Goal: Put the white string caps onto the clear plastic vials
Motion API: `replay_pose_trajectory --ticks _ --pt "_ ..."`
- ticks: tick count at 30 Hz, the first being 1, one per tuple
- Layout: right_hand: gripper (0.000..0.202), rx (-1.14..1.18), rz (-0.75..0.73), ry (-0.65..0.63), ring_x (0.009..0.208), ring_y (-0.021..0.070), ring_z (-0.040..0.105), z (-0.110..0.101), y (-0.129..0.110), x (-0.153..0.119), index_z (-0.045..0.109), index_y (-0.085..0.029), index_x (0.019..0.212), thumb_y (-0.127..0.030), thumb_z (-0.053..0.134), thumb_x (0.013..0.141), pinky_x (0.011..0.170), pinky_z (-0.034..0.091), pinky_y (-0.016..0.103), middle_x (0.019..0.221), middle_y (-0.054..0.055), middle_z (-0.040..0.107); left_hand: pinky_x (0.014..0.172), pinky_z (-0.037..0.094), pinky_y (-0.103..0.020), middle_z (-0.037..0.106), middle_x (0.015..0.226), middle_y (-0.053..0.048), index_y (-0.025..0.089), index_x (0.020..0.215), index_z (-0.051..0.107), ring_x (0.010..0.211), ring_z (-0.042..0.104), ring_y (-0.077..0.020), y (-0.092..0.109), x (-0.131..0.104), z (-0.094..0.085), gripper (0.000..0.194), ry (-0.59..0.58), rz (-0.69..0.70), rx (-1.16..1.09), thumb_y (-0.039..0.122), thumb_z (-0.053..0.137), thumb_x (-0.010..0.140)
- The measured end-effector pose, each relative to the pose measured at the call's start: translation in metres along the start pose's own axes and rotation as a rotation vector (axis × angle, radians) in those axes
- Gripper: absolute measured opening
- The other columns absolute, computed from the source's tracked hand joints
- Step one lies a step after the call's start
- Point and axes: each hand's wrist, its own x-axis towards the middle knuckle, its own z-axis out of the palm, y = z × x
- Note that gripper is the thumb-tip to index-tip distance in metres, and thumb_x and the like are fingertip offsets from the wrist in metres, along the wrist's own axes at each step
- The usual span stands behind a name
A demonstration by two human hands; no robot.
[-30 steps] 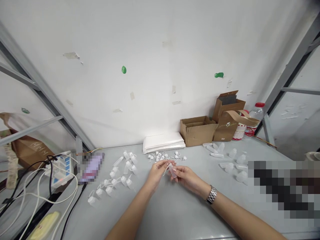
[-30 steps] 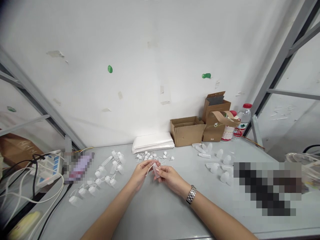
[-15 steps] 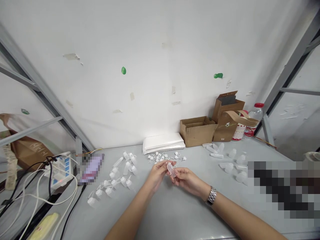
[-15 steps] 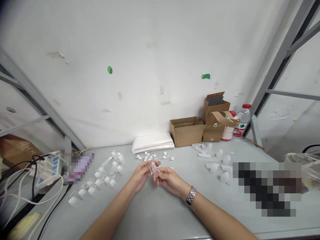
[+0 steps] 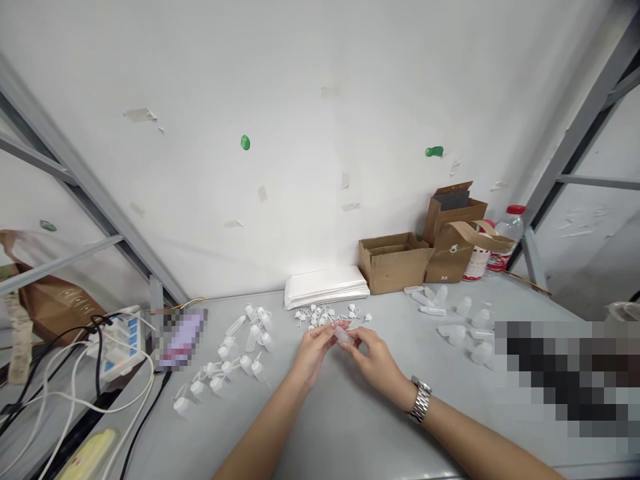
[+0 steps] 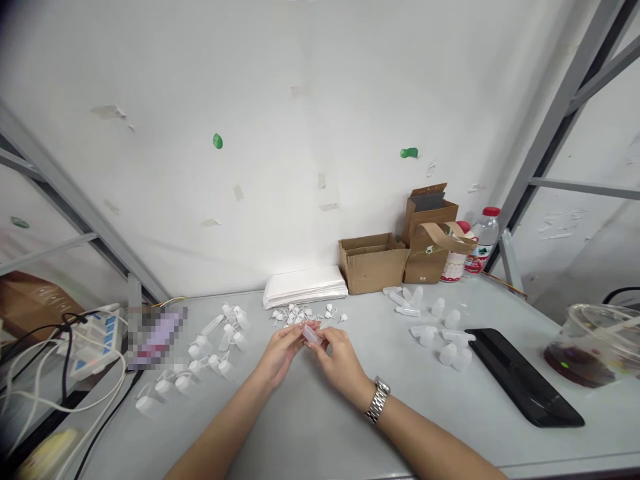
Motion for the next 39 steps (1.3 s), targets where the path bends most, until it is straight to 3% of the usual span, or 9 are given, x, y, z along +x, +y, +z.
replay_pose_trajectory --ticks 3,7,10,12,21,25,31,34,39 --pt "0.027 0.129 0.046 -0.074 0.068 0.017 0.05 -0.001 -0.001 0.001 0.06 -0.019 0.076 -0.044 0.05 0.079 0.069 0.038 0.031 0.069 0.003 0.058 0.093 0.036 -0.035 0.068 0.097 -0.012 0.013 0.084 0.07 0.1 0.056 -0.0233 -0.002 0.001 -0.001 0.027 -0.038 0.004 -0.032 0.034 0.062 0.07" --pt "0.031 0.646 0.235 -0.254 0.053 0.0114 0.044 -0.001 0.0 0.008 0.058 -0.015 0.059 -0.042 0.058 0.074 0.06 0.036 0.028 0.056 0.0 0.052 0.088 0.039 -0.035 0.067 0.097 -0.011 0.012 0.086 0.069 0.093 0.058 -0.0227 -0.004 0.001 -0.002 0.026 -0.103 -0.033 -0.106 0.032 0.06 0.072" --pt "0.024 1.073 0.422 -0.396 0.048 0.0079 0.04 0.001 0.002 0.009 0.062 -0.012 0.067 -0.036 0.066 0.068 0.061 0.035 0.028 0.052 -0.002 0.049 0.09 0.039 -0.035 0.067 0.097 -0.011 0.013 0.091 0.067 0.093 0.059 -0.0218 -0.003 0.001 -0.001 0.029 -0.137 -0.078 -0.149 0.034 0.058 0.074" --pt "0.023 1.207 0.491 -0.442 0.047 0.0075 0.042 0.002 0.002 0.008 0.065 -0.01 0.075 -0.031 0.067 0.068 0.062 0.036 0.029 0.052 -0.002 0.051 0.094 0.036 -0.034 0.067 0.099 -0.011 0.013 0.092 0.067 0.099 0.057 -0.0218 -0.001 0.0 -0.001 0.031 -0.149 -0.086 -0.169 0.036 0.057 0.075" --pt "0.024 1.107 0.437 -0.35 0.051 0.008 0.047 0.005 0.0 0.004 0.065 -0.01 0.072 -0.033 0.069 0.067 0.059 0.034 0.026 0.065 0.006 0.063 0.087 0.04 -0.032 0.068 0.097 -0.012 0.012 0.085 0.069 0.099 0.056 -0.0232 0.005 0.0 0.004 0.029 0.0 -0.024 -0.116 0.034 0.068 0.066" --pt "0.03 0.79 0.323 -0.202 0.053 0.0099 0.047 0.006 0.001 0.004 0.063 -0.012 0.068 -0.043 0.066 0.068 0.059 0.036 0.027 0.066 0.004 0.062 0.08 0.042 -0.032 0.066 0.1 -0.013 0.012 0.085 0.069 0.096 0.058 -0.024 -0.002 0.001 0.003 0.029 -0.005 -0.03 -0.113 0.035 0.065 0.068" --pt "0.029 0.359 0.141 0.023 0.058 0.0133 0.05 0.008 0.002 0.002 0.061 -0.018 0.08 -0.046 0.058 0.073 0.06 0.04 0.027 0.071 0.001 0.061 0.091 0.037 -0.037 0.064 0.107 -0.014 0.012 0.088 0.069 0.107 0.051 -0.0269 -0.005 0.0 0.006 0.031 0.027 0.022 -0.125 0.034 0.066 0.066" --pt "0.029 0.465 0.158 -0.056 0.054 0.0119 0.049 0.006 0.0 0.002 0.059 -0.018 0.069 -0.046 0.057 0.074 0.059 0.04 0.027 0.062 0.0 0.057 0.094 0.034 -0.038 0.063 0.108 -0.014 0.013 0.084 0.07 0.11 0.05 -0.027 -0.003 -0.001 0.007 0.028 0.005 0.036 -0.122 0.035 0.065 0.067" --pt "0.031 0.989 0.381 -0.391 0.051 0.0092 0.048 0.001 -0.002 0.008 0.059 -0.014 0.066 -0.044 0.062 0.07 0.069 0.043 0.033 0.056 -0.001 0.054 0.099 0.029 -0.038 0.065 0.104 -0.015 0.011 0.08 0.071 0.112 0.049 -0.0277 0.005 -0.003 0.005 0.027 -0.053 -0.001 -0.096 0.034 0.063 0.069"
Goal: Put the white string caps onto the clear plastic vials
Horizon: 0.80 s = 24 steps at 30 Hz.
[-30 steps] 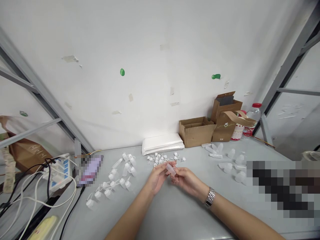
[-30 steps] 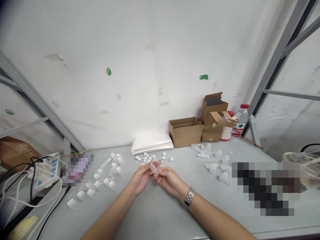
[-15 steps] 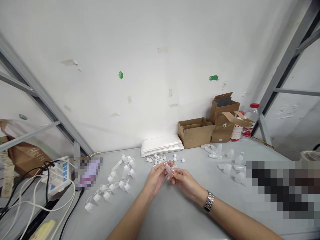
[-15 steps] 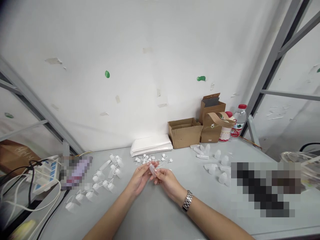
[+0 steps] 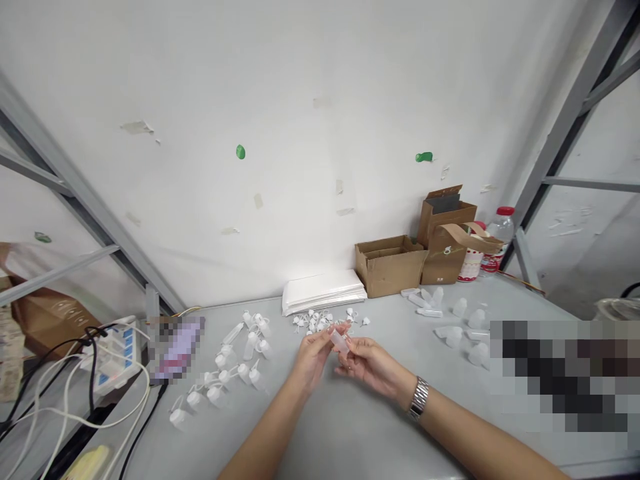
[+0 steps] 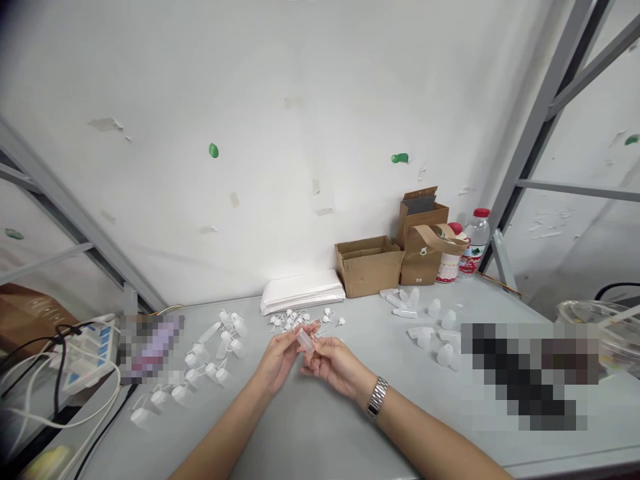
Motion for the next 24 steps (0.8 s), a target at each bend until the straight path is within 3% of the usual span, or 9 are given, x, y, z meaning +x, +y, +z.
replay_pose_trajectory --ticks 2,6,9,11,14,20,24 --pt "0.034 -0.017 0.03 0.006 0.053 0.0107 0.051 -0.001 -0.003 0.001 0.06 -0.013 0.069 -0.046 0.062 0.069 0.068 0.043 0.033 0.061 0.002 0.058 0.099 0.028 -0.038 0.065 0.103 -0.015 0.011 0.078 0.071 0.112 0.049 -0.0279 0.002 0.0 -0.001 0.025 0.029 0.023 0.022 0.033 0.064 0.068" --pt "0.031 -0.449 -0.166 0.223 0.062 0.0144 0.055 0.0 -0.005 0.0 0.062 -0.015 0.076 -0.046 0.063 0.068 0.065 0.042 0.029 0.07 0.002 0.062 0.098 0.03 -0.037 0.067 0.1 -0.014 0.012 0.074 0.071 0.112 0.049 -0.028 -0.003 0.002 -0.002 0.024 0.136 0.093 0.024 0.034 0.066 0.066" --pt "0.023 -0.693 -0.283 0.358 0.063 0.015 0.055 0.002 -0.001 -0.003 0.062 -0.017 0.072 -0.04 0.061 0.071 0.065 0.041 0.028 0.064 0.0 0.061 0.094 0.034 -0.039 0.065 0.104 -0.015 0.012 0.08 0.071 0.109 0.051 -0.0287 -0.01 0.003 -0.001 0.028 0.125 0.074 -0.007 0.036 0.065 0.067" --pt "0.022 -0.721 -0.309 0.392 0.063 0.015 0.055 0.002 0.001 -0.003 0.062 -0.017 0.07 -0.039 0.059 0.073 0.065 0.041 0.027 0.063 0.0 0.062 0.091 0.037 -0.039 0.062 0.109 -0.015 0.012 0.085 0.07 0.106 0.053 -0.0283 -0.014 0.003 -0.001 0.031 0.099 0.047 -0.025 0.037 0.063 0.068" --pt "0.025 -0.589 -0.28 0.409 0.062 0.0153 0.055 0.001 0.003 -0.002 0.063 -0.016 0.069 -0.041 0.064 0.069 0.065 0.041 0.028 0.061 0.0 0.061 0.091 0.037 -0.038 0.063 0.109 -0.015 0.012 0.087 0.07 0.105 0.053 -0.0273 -0.015 0.002 -0.001 0.031 0.075 0.033 -0.027 0.037 0.063 0.069" --pt "0.031 -0.073 -0.076 0.204 0.059 0.012 0.055 -0.001 0.0 -0.002 0.065 -0.012 0.065 -0.042 0.071 0.061 0.071 0.043 0.03 0.065 0.004 0.064 0.095 0.034 -0.037 0.065 0.104 -0.015 0.011 0.084 0.07 0.106 0.053 -0.0268 -0.005 0.001 0.0 0.033 0.051 -0.018 0.005 0.04 0.062 0.069" --pt "0.029 0.043 -0.014 0.18 0.058 0.0103 0.055 0.0 -0.001 -0.003 0.065 -0.011 0.064 -0.038 0.074 0.059 0.07 0.043 0.028 0.065 0.005 0.065 0.097 0.032 -0.037 0.065 0.105 -0.015 0.012 0.091 0.068 0.106 0.054 -0.0255 0.001 0.002 -0.001 0.037 0.056 -0.009 -0.012 0.041 0.062 0.069"
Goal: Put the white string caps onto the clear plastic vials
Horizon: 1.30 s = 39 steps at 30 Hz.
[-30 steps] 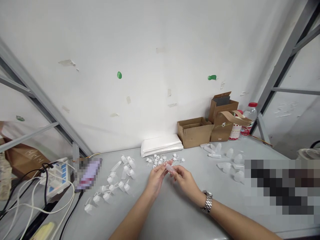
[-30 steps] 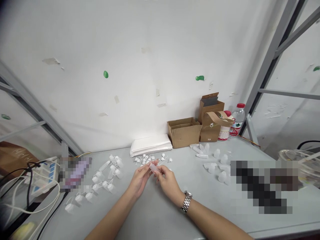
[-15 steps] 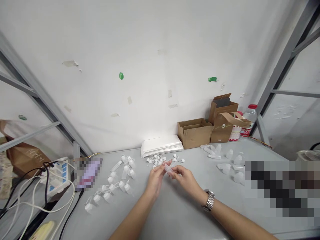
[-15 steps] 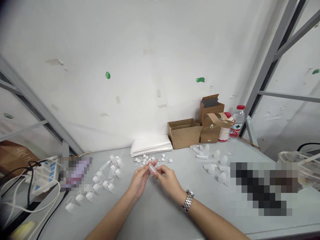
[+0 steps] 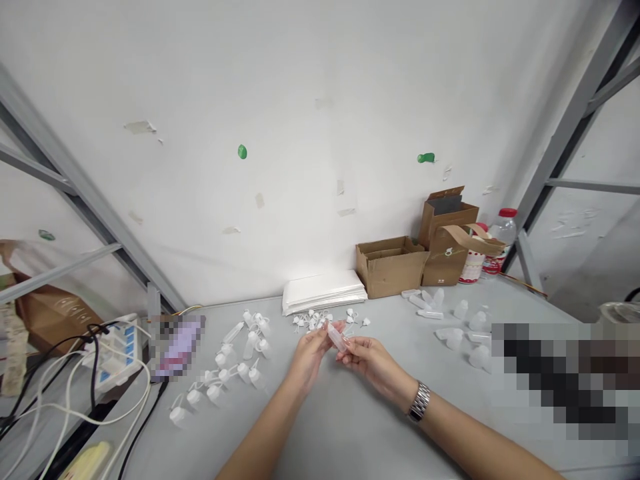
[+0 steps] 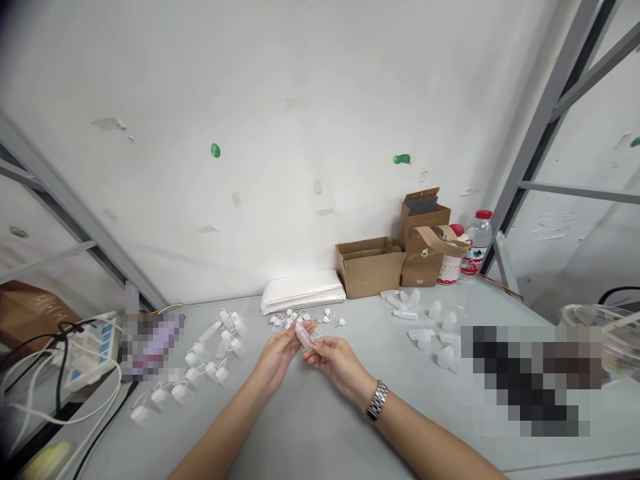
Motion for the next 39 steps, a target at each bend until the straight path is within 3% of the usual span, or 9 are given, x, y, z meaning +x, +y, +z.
replay_pose_trajectory --ticks 7,13,18,26,35,39 --pt "0.029 0.007 -0.011 0.044 0.062 0.0129 0.056 0.002 0.003 -0.002 0.063 -0.011 0.062 -0.037 0.076 0.055 0.074 0.042 0.031 0.06 0.003 0.061 0.097 0.032 -0.038 0.067 0.098 -0.014 0.012 0.086 0.07 0.103 0.055 -0.0256 -0.007 -0.001 0.004 0.034 0.049 0.06 0.041 0.039 0.065 0.066" --pt "0.033 -0.448 -0.247 0.181 0.063 0.0168 0.057 0.003 0.002 -0.001 0.062 -0.015 0.064 -0.048 0.065 0.065 0.068 0.043 0.031 0.061 0.003 0.062 0.096 0.032 -0.04 0.065 0.104 -0.012 0.014 0.091 0.069 0.104 0.054 -0.0259 -0.013 -0.001 -0.001 0.035 0.109 0.111 0.204 0.041 0.059 0.071" --pt "0.03 -0.64 -0.271 0.157 0.065 0.0175 0.059 0.003 0.006 0.0 0.063 -0.017 0.079 -0.046 0.06 0.071 0.066 0.044 0.03 0.065 0.002 0.064 0.096 0.032 -0.037 0.067 0.101 -0.011 0.013 0.089 0.069 0.105 0.053 -0.0257 -0.011 -0.001 -0.003 0.032 0.139 0.11 0.18 0.038 0.062 0.07" --pt "0.037 -0.457 -0.168 -0.006 0.056 0.0145 0.057 0.004 0.004 0.001 0.062 -0.015 0.07 -0.052 0.06 0.068 0.062 0.045 0.029 0.062 0.002 0.064 0.091 0.037 -0.033 0.067 0.097 -0.014 0.012 0.083 0.07 0.1 0.057 -0.0242 -0.008 -0.001 0.005 0.033 0.055 -0.024 -0.037 0.038 0.068 0.064" --pt "0.035 -0.626 -0.266 0.212 0.057 0.015 0.056 0.001 0.008 0.0 0.061 -0.015 0.07 -0.05 0.059 0.07 0.059 0.043 0.027 0.061 0.002 0.062 0.091 0.038 -0.038 0.064 0.107 -0.013 0.013 0.09 0.069 0.103 0.055 -0.0261 -0.017 -0.002 0.001 0.033 0.035 0.055 0.128 0.039 0.061 0.07" --pt "0.037 -0.541 -0.217 0.111 0.054 0.0141 0.055 0.0 0.005 0.001 0.061 -0.015 0.068 -0.052 0.059 0.069 0.059 0.042 0.028 0.059 0.002 0.062 0.09 0.038 -0.037 0.064 0.106 -0.014 0.012 0.092 0.068 0.101 0.056 -0.0258 -0.014 -0.003 0.002 0.036 0.034 0.036 0.079 0.04 0.061 0.07"
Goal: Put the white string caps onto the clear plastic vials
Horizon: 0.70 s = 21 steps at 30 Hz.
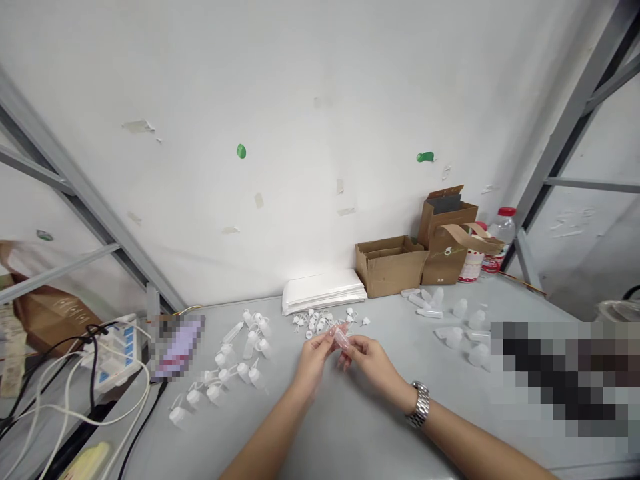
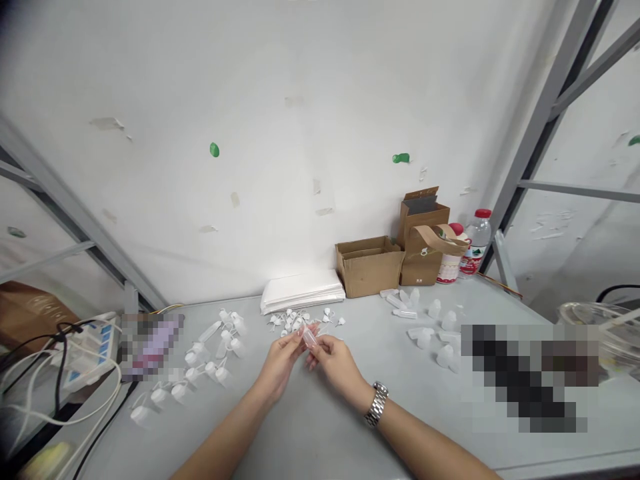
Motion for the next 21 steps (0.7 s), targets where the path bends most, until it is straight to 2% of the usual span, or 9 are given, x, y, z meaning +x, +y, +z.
replay_pose_trajectory --ticks 3,7,10,15,21 --pt "0.04 0.181 0.059 -0.138 0.055 0.014 0.056 -0.0005 -0.0038 -0.0001 0.061 -0.014 0.068 -0.054 0.06 0.067 0.061 0.042 0.029 0.061 0.004 0.064 0.093 0.036 -0.036 0.065 0.104 -0.015 0.011 0.088 0.069 0.1 0.057 -0.0254 0.0066 -0.0001 0.0008 0.037 0.003 -0.031 -0.063 0.041 0.062 0.069" --pt "0.041 0.318 0.124 -0.216 0.056 0.0135 0.055 0.0007 -0.0047 -0.0025 0.062 -0.013 0.069 -0.055 0.061 0.065 0.061 0.04 0.028 0.062 0.005 0.065 0.093 0.036 -0.034 0.066 0.101 -0.015 0.012 0.085 0.069 0.104 0.055 -0.0254 0.0116 -0.0003 0.0015 0.035 0.006 -0.078 -0.048 0.041 0.064 0.067" --pt "0.041 0.332 0.143 -0.191 0.054 0.0126 0.053 0.0021 -0.0023 -0.0035 0.063 -0.013 0.067 -0.054 0.064 0.063 0.06 0.039 0.027 0.06 0.004 0.064 0.093 0.036 -0.034 0.067 0.099 -0.014 0.013 0.085 0.069 0.103 0.056 -0.0249 0.0103 0.0001 0.0012 0.033 -0.018 -0.09 -0.029 0.04 0.064 0.068" --pt "0.038 0.299 0.117 -0.051 0.056 0.0126 0.052 0.005 0.0013 -0.0031 0.065 -0.013 0.065 -0.051 0.065 0.064 0.06 0.038 0.027 0.058 0.004 0.062 0.089 0.038 -0.033 0.066 0.101 -0.014 0.013 0.088 0.069 0.1 0.056 -0.0236 0.0059 0.0015 -0.0015 0.033 -0.056 -0.094 -0.045 0.038 0.064 0.068" --pt "0.035 0.326 0.082 -0.036 0.054 0.0113 0.049 0.0047 -0.0047 -0.003 0.066 -0.013 0.06 -0.048 0.066 0.064 0.058 0.037 0.026 0.061 0.004 0.063 0.067 0.043 -0.028 0.067 0.097 -0.012 0.013 0.096 0.066 0.073 0.059 -0.0154 0.0053 0.0001 -0.0026 0.035 -0.093 -0.159 -0.108 0.034 0.065 0.068"
